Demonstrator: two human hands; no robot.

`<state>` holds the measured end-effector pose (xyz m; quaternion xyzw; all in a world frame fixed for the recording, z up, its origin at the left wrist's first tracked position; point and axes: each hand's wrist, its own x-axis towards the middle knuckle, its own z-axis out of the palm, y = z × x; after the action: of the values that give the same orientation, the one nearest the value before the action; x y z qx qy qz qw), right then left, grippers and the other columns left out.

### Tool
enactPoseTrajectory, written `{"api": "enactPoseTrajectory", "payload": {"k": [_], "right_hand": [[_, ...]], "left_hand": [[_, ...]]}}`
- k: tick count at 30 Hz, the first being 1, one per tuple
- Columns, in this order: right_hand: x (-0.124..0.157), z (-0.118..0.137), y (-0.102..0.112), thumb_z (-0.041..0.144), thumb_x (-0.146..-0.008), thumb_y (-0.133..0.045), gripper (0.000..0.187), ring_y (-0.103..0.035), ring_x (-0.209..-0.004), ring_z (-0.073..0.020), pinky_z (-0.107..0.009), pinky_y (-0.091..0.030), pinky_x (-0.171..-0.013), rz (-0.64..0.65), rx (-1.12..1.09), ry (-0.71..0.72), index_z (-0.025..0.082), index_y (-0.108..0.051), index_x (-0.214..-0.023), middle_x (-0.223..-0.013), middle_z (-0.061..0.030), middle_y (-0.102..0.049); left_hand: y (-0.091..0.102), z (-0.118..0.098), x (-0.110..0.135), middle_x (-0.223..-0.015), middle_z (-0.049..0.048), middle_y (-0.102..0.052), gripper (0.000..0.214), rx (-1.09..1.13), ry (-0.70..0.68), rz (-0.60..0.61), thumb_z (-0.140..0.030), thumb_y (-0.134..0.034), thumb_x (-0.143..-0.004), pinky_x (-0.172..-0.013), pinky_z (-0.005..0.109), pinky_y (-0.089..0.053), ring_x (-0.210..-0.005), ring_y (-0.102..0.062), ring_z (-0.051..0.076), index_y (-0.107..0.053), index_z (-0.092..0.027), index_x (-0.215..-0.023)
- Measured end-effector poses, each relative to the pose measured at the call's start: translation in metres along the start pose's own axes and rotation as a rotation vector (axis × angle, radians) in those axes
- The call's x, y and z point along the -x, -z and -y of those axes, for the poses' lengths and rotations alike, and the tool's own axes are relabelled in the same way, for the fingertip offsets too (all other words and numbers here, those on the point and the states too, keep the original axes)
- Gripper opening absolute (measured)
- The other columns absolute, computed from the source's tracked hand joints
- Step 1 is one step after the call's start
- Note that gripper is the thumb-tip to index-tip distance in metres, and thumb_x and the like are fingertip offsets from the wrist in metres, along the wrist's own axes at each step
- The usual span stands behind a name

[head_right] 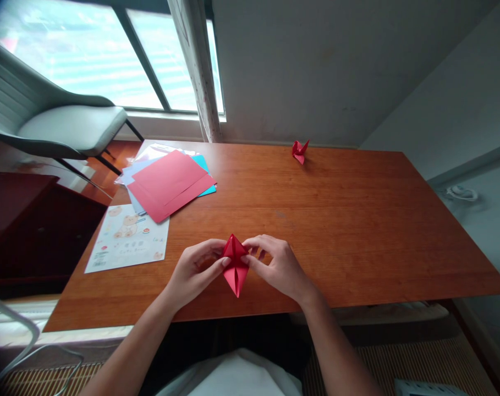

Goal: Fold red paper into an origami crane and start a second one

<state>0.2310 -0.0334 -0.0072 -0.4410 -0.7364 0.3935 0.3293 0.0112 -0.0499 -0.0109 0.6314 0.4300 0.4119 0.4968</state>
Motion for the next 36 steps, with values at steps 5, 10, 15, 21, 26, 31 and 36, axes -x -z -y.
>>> {"api": "enactPoseTrajectory", "payload": {"k": [5,10,15,21,26,31,36], "right_hand": [[0.001,0.003,-0.005,0.034,-0.090,-0.069,0.015,-0.067,-0.079,-0.0178,-0.029,-0.056,-0.070,-0.058,-0.108,-0.093,0.024,-0.065,-0.099,-0.091,-0.0020,-0.072],[0.001,0.006,-0.008,0.035,-0.091,-0.068,0.013,-0.066,-0.076,-0.0175,-0.029,-0.055,-0.070,-0.048,-0.136,-0.109,0.023,-0.064,-0.091,-0.084,-0.0014,-0.070],[0.001,0.010,-0.004,0.025,-0.092,-0.066,0.006,-0.069,-0.084,-0.0193,-0.031,-0.056,-0.076,-0.068,-0.096,0.047,0.024,-0.063,-0.086,-0.091,-0.0027,-0.073],[0.006,0.015,0.007,0.008,-0.095,-0.053,0.028,-0.069,-0.102,-0.0179,-0.030,-0.056,-0.088,0.008,-0.004,0.243,0.027,-0.070,-0.105,-0.114,-0.0048,-0.071],[0.010,0.020,0.006,0.001,-0.089,-0.050,0.047,-0.060,-0.123,-0.0228,-0.036,-0.053,-0.100,0.068,0.056,0.259,0.026,-0.066,-0.127,-0.134,-0.0092,-0.062],[0.007,0.018,0.000,0.008,-0.091,-0.063,0.031,-0.065,-0.103,-0.0188,-0.031,-0.058,-0.084,-0.034,0.092,0.314,0.026,-0.072,-0.115,-0.129,-0.0094,-0.064],[0.007,0.014,0.000,0.005,-0.091,-0.062,0.032,-0.067,-0.095,-0.0164,-0.029,-0.057,-0.076,-0.089,-0.004,0.317,0.028,-0.074,-0.111,-0.124,-0.0078,-0.065]], "left_hand": [[-0.004,0.000,0.002,-0.102,0.0061,-0.072,0.025,0.188,0.034,-0.084,-0.026,-0.066,-0.092,-0.078,0.029,-0.060,-0.094,-0.071,0.019,-0.049,-0.024,-0.110],[-0.002,0.007,0.005,-0.096,0.0040,-0.070,0.011,0.098,-0.035,-0.106,-0.022,-0.064,-0.093,-0.072,0.026,-0.057,-0.082,-0.068,0.015,-0.052,-0.022,-0.092],[0.003,0.009,0.005,-0.093,0.0044,-0.071,0.005,-0.012,-0.147,-0.079,-0.015,-0.065,-0.091,-0.077,0.026,-0.056,-0.084,-0.067,0.015,-0.064,-0.020,-0.089],[0.005,0.005,0.004,-0.101,0.0061,-0.073,0.017,-0.078,-0.265,-0.090,-0.008,-0.066,-0.089,-0.081,0.025,-0.057,-0.092,-0.071,0.016,-0.072,-0.021,-0.097],[0.005,0.008,0.004,-0.109,0.0081,-0.072,0.025,-0.121,-0.284,-0.119,-0.006,-0.060,-0.092,-0.083,0.026,-0.058,-0.098,-0.070,0.017,-0.073,-0.021,-0.107],[0.006,0.006,0.007,-0.117,0.0094,-0.070,0.035,-0.110,-0.301,-0.090,-0.003,-0.054,-0.091,-0.088,0.028,-0.057,-0.104,-0.069,0.018,-0.071,-0.022,-0.116],[0.006,0.001,0.009,-0.131,0.0135,-0.063,0.049,-0.091,-0.364,-0.020,-0.002,-0.054,-0.084,-0.099,0.040,-0.054,-0.121,-0.062,0.026,-0.065,-0.021,-0.128]]}}
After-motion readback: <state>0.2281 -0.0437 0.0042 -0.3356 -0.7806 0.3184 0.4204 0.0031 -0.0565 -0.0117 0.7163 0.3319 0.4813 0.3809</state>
